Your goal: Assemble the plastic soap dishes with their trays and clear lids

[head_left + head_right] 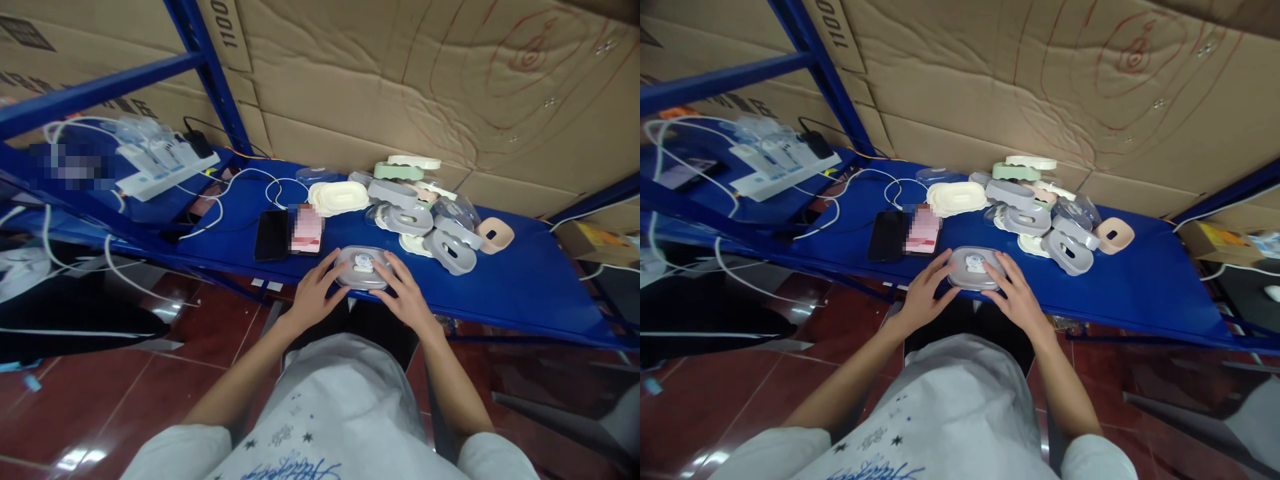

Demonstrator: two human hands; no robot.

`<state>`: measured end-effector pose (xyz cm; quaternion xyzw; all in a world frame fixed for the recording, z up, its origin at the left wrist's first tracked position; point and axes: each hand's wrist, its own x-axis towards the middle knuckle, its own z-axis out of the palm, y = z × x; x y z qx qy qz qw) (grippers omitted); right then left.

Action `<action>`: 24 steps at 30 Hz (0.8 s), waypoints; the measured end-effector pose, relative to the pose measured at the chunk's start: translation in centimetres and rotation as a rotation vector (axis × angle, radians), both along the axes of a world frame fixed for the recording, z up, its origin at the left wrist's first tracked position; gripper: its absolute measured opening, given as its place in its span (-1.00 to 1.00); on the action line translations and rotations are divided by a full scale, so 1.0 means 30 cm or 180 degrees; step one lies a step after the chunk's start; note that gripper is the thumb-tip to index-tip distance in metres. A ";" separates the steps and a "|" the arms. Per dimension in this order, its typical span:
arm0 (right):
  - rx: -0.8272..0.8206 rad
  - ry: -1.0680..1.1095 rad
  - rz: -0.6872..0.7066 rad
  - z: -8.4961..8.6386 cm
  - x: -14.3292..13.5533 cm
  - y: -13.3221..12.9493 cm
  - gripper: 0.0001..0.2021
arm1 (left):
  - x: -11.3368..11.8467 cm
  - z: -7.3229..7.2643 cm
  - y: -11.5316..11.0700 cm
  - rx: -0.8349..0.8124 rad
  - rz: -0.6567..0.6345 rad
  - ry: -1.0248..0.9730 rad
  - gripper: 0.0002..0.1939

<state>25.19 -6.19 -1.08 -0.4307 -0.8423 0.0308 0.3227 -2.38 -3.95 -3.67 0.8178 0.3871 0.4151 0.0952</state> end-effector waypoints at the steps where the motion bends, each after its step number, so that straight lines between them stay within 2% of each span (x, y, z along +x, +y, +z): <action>1: 0.0142 0.0029 -0.0119 0.006 0.023 -0.018 -0.24 | -0.001 0.003 -0.004 -0.0035 -0.0019 0.0040 -0.43; 3: 0.0466 0.0114 -0.0602 0.020 0.102 -0.067 -0.26 | 0.000 0.011 -0.012 -0.0108 -0.0054 0.0167 -0.40; 7: 0.1054 0.0311 -0.2126 0.019 0.368 -0.186 -0.30 | 0.009 0.036 0.003 -0.0058 -0.0143 0.0479 -0.49; 10: 0.1249 0.0306 -0.3094 -0.024 0.580 -0.243 -0.23 | 0.016 0.084 0.091 0.0238 0.0057 0.0614 -0.56; 12: 0.1181 0.0251 -0.3454 -0.062 0.684 -0.252 -0.16 | 0.020 0.133 0.194 0.0431 0.0400 0.0709 -0.59; 15: 0.0856 0.0207 -0.3457 -0.099 0.756 -0.229 -0.11 | 0.031 0.208 0.377 0.0460 0.0690 0.1020 -0.60; 18: 0.0773 0.0129 -0.3304 -0.092 0.733 -0.187 -0.07 | 0.044 0.258 0.504 0.0206 0.0740 0.1259 -0.75; 19: 0.0860 0.0083 -0.3271 -0.080 0.706 -0.172 -0.08 | 0.047 0.267 0.519 0.0146 0.0738 0.1290 -0.78; 21: 0.1073 0.0029 -0.3068 -0.047 0.631 -0.141 -0.21 | 0.048 0.270 0.502 0.0123 0.0708 0.1272 -0.80; 24: 0.0981 -0.0080 -0.2376 0.003 0.496 -0.078 -0.48 | 0.040 0.249 0.382 0.0298 0.0586 0.1031 -0.77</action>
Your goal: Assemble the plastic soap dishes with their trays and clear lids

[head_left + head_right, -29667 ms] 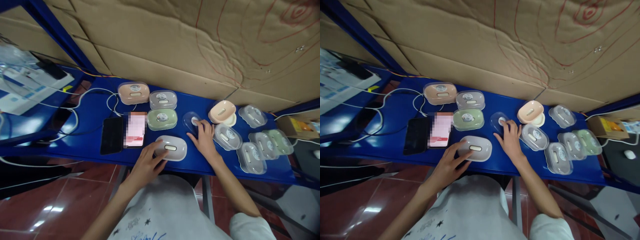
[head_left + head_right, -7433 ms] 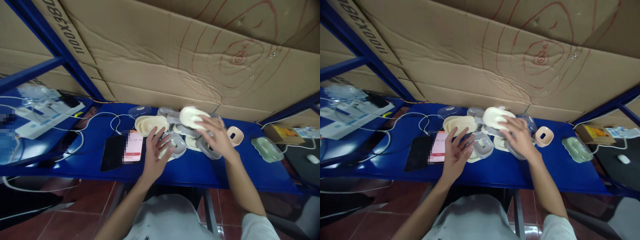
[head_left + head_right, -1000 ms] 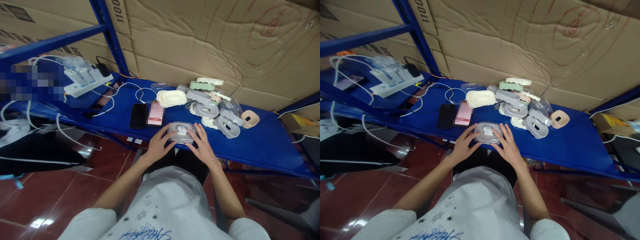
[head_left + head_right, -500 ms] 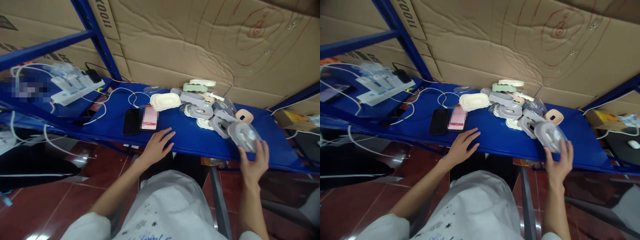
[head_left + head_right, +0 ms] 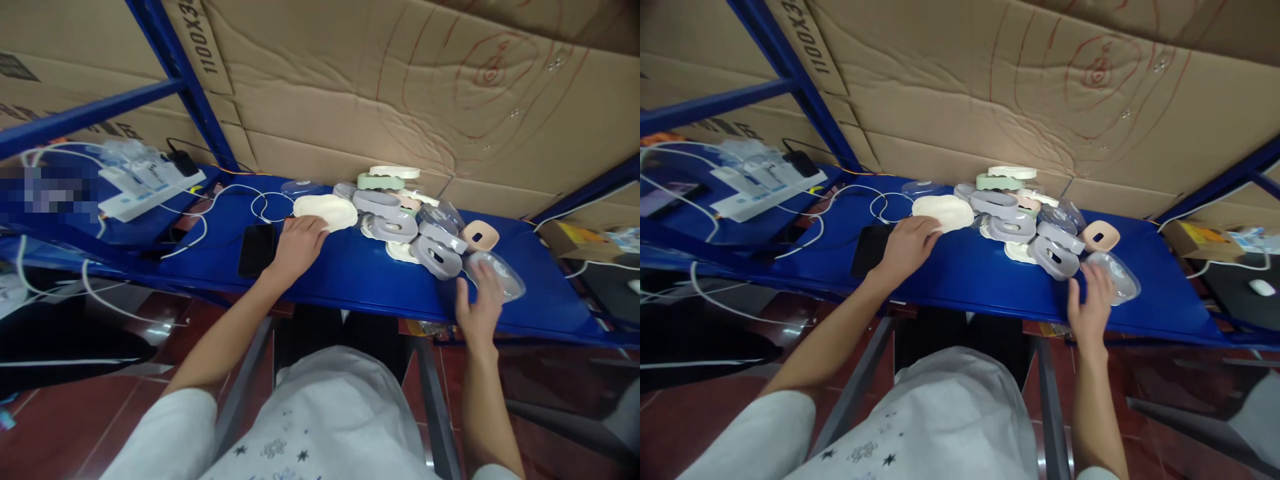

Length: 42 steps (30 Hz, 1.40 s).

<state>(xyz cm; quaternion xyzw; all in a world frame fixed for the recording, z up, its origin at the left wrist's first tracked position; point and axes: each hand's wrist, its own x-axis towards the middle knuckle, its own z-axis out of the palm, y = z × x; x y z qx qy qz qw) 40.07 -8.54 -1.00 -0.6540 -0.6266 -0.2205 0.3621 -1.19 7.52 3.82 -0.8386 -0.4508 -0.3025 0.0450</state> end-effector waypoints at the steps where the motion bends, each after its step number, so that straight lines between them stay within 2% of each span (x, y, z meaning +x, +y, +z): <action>1: -0.0126 -0.0061 0.0120 0.011 -0.038 0.025 -0.51 | -0.004 -0.011 -0.054 0.0074 -0.0085 -0.0097 -0.76; 5: -0.0535 -0.0210 -0.0040 0.022 -0.117 0.115 -0.57 | -0.014 -0.064 -0.255 0.0090 -0.0731 -0.0288 -0.82; 8: -0.0569 -0.0143 -0.0006 0.021 -0.144 0.126 -0.64 | -0.013 -0.115 -0.332 -0.0195 -0.1304 -0.0354 -0.85; 10: -0.0461 -0.0078 0.0238 0.032 -0.183 0.104 -0.66 | -0.010 -0.152 -0.346 -0.0370 -0.1525 -0.0422 -0.85; 12: -0.0350 -0.0019 0.0648 0.051 -0.246 0.071 -0.71 | -0.008 -0.186 -0.345 -0.0477 -0.1509 -0.0550 -0.79; 15: -0.0428 0.0049 0.1383 0.072 -0.362 0.032 -0.73 | -0.007 -0.217 -0.336 -0.0601 -0.1346 -0.0752 -0.49; 18: -0.0793 0.0000 0.1973 0.067 -0.470 0.023 -0.68 | -0.011 -0.222 -0.333 -0.0589 -0.1276 -0.0785 -0.27; 23: -0.1169 -0.0227 0.2516 0.026 -0.585 0.027 -0.59 | -0.017 -0.220 -0.327 -0.0470 -0.1483 -0.0631 -0.47; 26: -0.1186 -0.0187 0.2667 0.018 -0.578 0.030 -0.54 | -0.016 -0.222 -0.325 -0.0501 -0.1513 -0.0643 -0.56; 28: -0.1105 -0.0103 0.2686 0.030 -0.519 0.046 -0.56 | -0.015 -0.222 -0.326 -0.0485 -0.1494 -0.0662 -0.61; 30: -0.0874 0.0030 0.2356 0.057 -0.424 0.080 -0.61 | -0.013 -0.220 -0.328 -0.0462 -0.1478 -0.0688 -0.66; 32: -0.0611 0.0096 0.1739 0.093 -0.325 0.133 -0.64 | -0.010 -0.217 -0.332 -0.0452 -0.1475 -0.0708 -0.68; 34: -0.0530 -0.0027 0.1353 0.129 -0.266 0.201 -0.64 | -0.007 -0.213 -0.334 -0.0459 -0.1469 -0.0742 -0.67; 36: -0.0677 -0.0387 0.1454 0.155 -0.273 0.276 -0.61 | -0.003 -0.209 -0.336 -0.0460 -0.1462 -0.0793 -0.67; 39: -0.0957 -0.1121 0.1831 0.170 -0.372 0.391 -0.57 | -0.002 -0.207 -0.336 -0.0451 -0.1457 -0.0826 -0.67; 42: -0.1066 -0.1568 0.1787 0.175 -0.456 0.490 -0.56 | -0.007 -0.206 -0.336 -0.0500 -0.1469 -0.0835 -0.67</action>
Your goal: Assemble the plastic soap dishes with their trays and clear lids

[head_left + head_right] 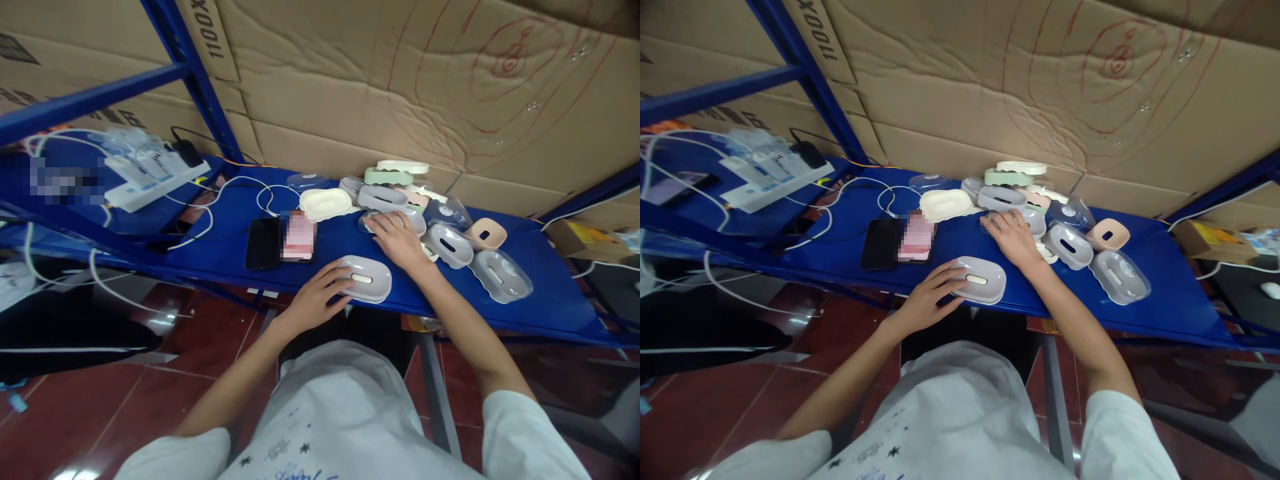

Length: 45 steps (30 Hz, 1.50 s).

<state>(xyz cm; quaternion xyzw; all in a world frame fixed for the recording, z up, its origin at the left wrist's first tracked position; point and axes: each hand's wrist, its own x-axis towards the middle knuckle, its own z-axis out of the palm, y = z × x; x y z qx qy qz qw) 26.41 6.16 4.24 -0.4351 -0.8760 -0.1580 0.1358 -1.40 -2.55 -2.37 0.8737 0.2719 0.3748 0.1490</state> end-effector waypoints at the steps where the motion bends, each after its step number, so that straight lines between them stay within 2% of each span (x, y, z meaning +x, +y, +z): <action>1: 0.0040 -0.0032 -0.0037 0.003 -0.006 0.025 -0.57 | -0.002 0.000 0.000 -0.0031 -0.0013 0.0006 -0.67; 5: 0.0658 0.0497 -0.0354 0.022 0.057 0.053 -0.70 | -0.008 -0.003 0.002 -0.0079 -0.0032 -0.0069 -0.67; 7: 0.0990 0.0817 -0.0561 0.025 0.096 0.019 -0.75 | -0.008 -0.004 0.000 -0.0060 -0.0010 -0.0142 -0.69; 9: 0.1076 0.1075 -0.0577 0.014 0.112 -0.043 -0.77 | -0.007 -0.005 -0.003 -0.0083 0.0044 -0.0177 -0.69; 11: 0.0956 0.1321 -0.0352 -0.015 0.106 -0.120 -0.80 | -0.007 -0.009 -0.006 -0.0206 0.0170 -0.0217 -0.59; 15: 0.0549 0.1528 0.0133 -0.102 0.083 -0.257 -0.75 | -0.006 -0.023 -0.004 -0.0380 0.0438 -0.0547 -0.22; 19: -0.0018 0.1531 0.0305 -0.148 0.090 -0.324 -0.63 | -0.010 -0.025 0.007 -0.0481 0.0297 -0.0751 -0.05; 24: -0.0797 0.1462 0.0447 -0.104 0.087 -0.365 -0.48 | -0.020 -0.001 0.005 -0.0642 0.0180 -0.0196 -0.27; 27: -0.0839 0.1250 0.0294 -0.076 0.063 -0.389 -0.32 | -0.022 0.005 0.002 -0.0665 0.0191 -0.0201 -0.30; 31: -0.0813 0.0998 0.0092 -0.079 0.013 -0.409 -0.08 | -0.020 0.001 0.001 -0.0676 0.0277 -0.0230 -0.28; 37: -0.0512 0.1254 -0.0284 -0.117 -0.042 -0.426 -0.14 | -0.019 -0.005 -0.002 -0.0713 0.0303 -0.0200 -0.22; 41: -0.0319 0.1271 -0.0568 -0.142 -0.063 -0.445 -0.14 | -0.020 -0.010 -0.001 -0.0608 0.0306 -0.0218 -0.26; 45: -0.0311 0.1109 -0.0474 -0.159 -0.064 -0.448 -0.14 | -0.018 -0.016 0.002 -0.0571 0.0339 -0.0268 -0.33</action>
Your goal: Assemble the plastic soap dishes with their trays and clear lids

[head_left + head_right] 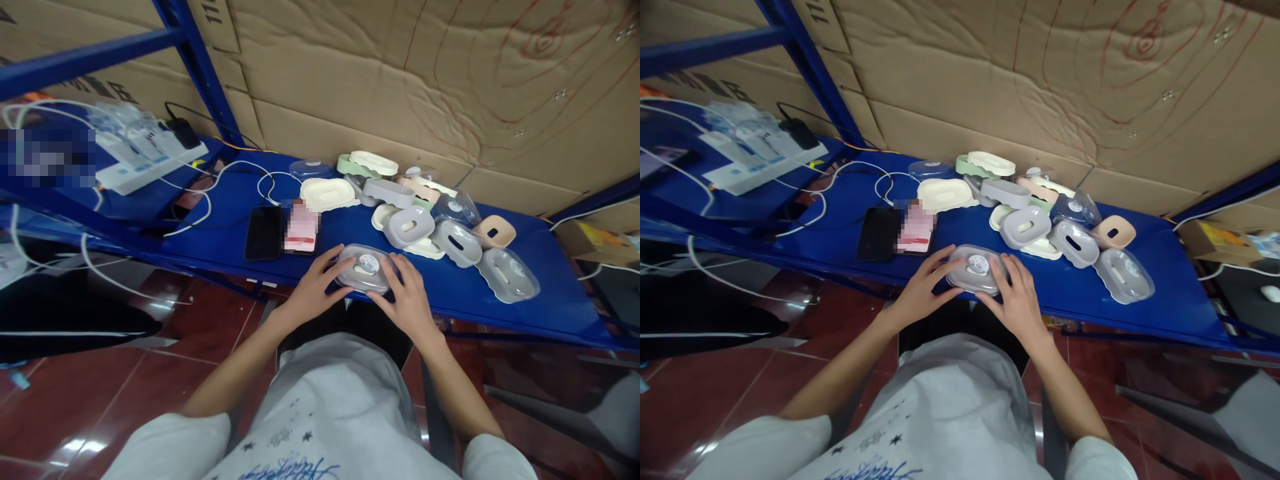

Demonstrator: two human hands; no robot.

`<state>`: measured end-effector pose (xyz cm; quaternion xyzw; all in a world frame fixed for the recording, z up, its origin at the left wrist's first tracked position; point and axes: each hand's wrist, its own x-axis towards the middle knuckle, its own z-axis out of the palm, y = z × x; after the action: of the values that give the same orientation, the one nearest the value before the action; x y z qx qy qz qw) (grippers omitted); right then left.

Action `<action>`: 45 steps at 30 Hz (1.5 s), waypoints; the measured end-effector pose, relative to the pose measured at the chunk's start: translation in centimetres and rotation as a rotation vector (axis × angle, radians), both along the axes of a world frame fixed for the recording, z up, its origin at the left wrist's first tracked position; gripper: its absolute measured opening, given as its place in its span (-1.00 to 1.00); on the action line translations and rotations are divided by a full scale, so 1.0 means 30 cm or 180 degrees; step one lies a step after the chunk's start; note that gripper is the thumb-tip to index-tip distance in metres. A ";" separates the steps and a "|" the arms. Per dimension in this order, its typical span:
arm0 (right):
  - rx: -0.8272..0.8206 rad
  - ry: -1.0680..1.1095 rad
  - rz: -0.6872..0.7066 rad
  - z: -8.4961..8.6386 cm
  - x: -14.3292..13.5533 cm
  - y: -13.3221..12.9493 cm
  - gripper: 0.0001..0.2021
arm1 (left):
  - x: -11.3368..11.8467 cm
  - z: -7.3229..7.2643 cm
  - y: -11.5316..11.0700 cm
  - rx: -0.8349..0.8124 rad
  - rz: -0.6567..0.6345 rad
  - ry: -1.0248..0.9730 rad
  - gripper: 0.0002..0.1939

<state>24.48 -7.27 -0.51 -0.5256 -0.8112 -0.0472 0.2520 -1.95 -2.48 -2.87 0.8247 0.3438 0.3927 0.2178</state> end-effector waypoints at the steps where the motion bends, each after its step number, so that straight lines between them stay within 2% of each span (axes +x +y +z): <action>1: -0.0038 0.0009 0.0117 -0.001 0.004 0.004 -0.17 | 0.000 -0.001 0.001 -0.0008 -0.0006 -0.0033 -0.34; 7: -0.0421 0.0281 0.0760 0.024 0.034 0.039 -0.29 | -0.003 0.007 0.004 -0.0183 0.0010 -0.0011 -0.31; 11: -0.0437 0.0244 0.0799 0.036 0.039 0.048 -0.28 | -0.006 0.010 0.008 -0.0283 0.0099 0.0053 -0.28; 17: -0.0279 0.0161 0.0784 -0.001 0.033 0.046 -0.21 | -0.004 -0.001 0.005 -0.0276 0.0109 0.0097 -0.31; 19: -0.0127 0.0177 0.0823 -0.004 0.037 0.030 -0.20 | -0.005 0.008 0.000 -0.0284 0.0008 0.0167 -0.24; 21: 0.0097 0.0214 0.0710 0.011 0.077 -0.003 -0.19 | -0.009 0.033 0.003 -0.0268 -0.0160 0.0284 -0.16; 23: 0.0478 0.0227 0.0230 0.046 0.191 -0.049 -0.19 | -0.017 0.074 0.027 -0.0122 -0.0207 0.0435 -0.18; 24: 0.0723 0.0215 -0.0155 0.069 0.282 -0.072 -0.19 | -0.021 0.100 0.050 0.0021 -0.0136 0.0523 -0.23; 25: 0.1008 0.0144 -0.0633 0.093 0.393 -0.095 -0.19 | -0.026 0.126 0.082 0.0198 0.0003 0.0624 -0.30; 28: 0.1432 -0.0027 -0.2196 0.147 0.789 -0.143 -0.13 | -0.033 0.197 0.218 0.0704 0.0685 0.0996 -0.47; 29: 0.1465 0.0034 -0.2638 0.150 0.912 -0.153 -0.11 | -0.032 0.213 0.269 0.0777 0.0910 0.1138 -0.50; 31: 0.1208 0.0202 -0.3200 0.128 1.101 -0.165 -0.09 | -0.025 0.231 0.367 0.0799 0.1209 0.1470 -0.55; 33: 0.0893 0.0252 -0.3384 0.075 1.197 -0.169 -0.11 | -0.013 0.237 0.440 0.0720 0.1370 0.1798 -0.64; 36: 0.0697 0.0227 -0.3263 -0.016 1.229 -0.166 -0.19 | 0.002 0.243 0.483 0.0623 0.1369 0.1975 -0.77; 39: 0.0714 0.0215 -0.3056 -0.055 1.237 -0.167 -0.25 | 0.006 0.252 0.436 0.0618 0.1341 0.1721 -0.77; 42: 0.0874 0.0162 -0.2961 -0.022 1.208 -0.166 -0.27 | 0.010 0.237 0.317 0.0744 0.1165 0.1316 -0.75; 43: 0.1036 0.0137 -0.2839 -0.001 1.168 -0.158 -0.30 | 0.013 0.222 0.269 0.0799 0.1048 0.1182 -0.75; 45: 0.1391 0.0087 -0.2321 0.040 1.027 -0.124 -0.39 | 0.023 0.182 0.177 0.0872 0.0813 0.0995 -0.78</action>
<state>55.28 -11.00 0.70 -0.7128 -0.5398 -0.2971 0.3350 -1.25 2.83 2.58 0.8471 0.4184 0.3276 -0.0033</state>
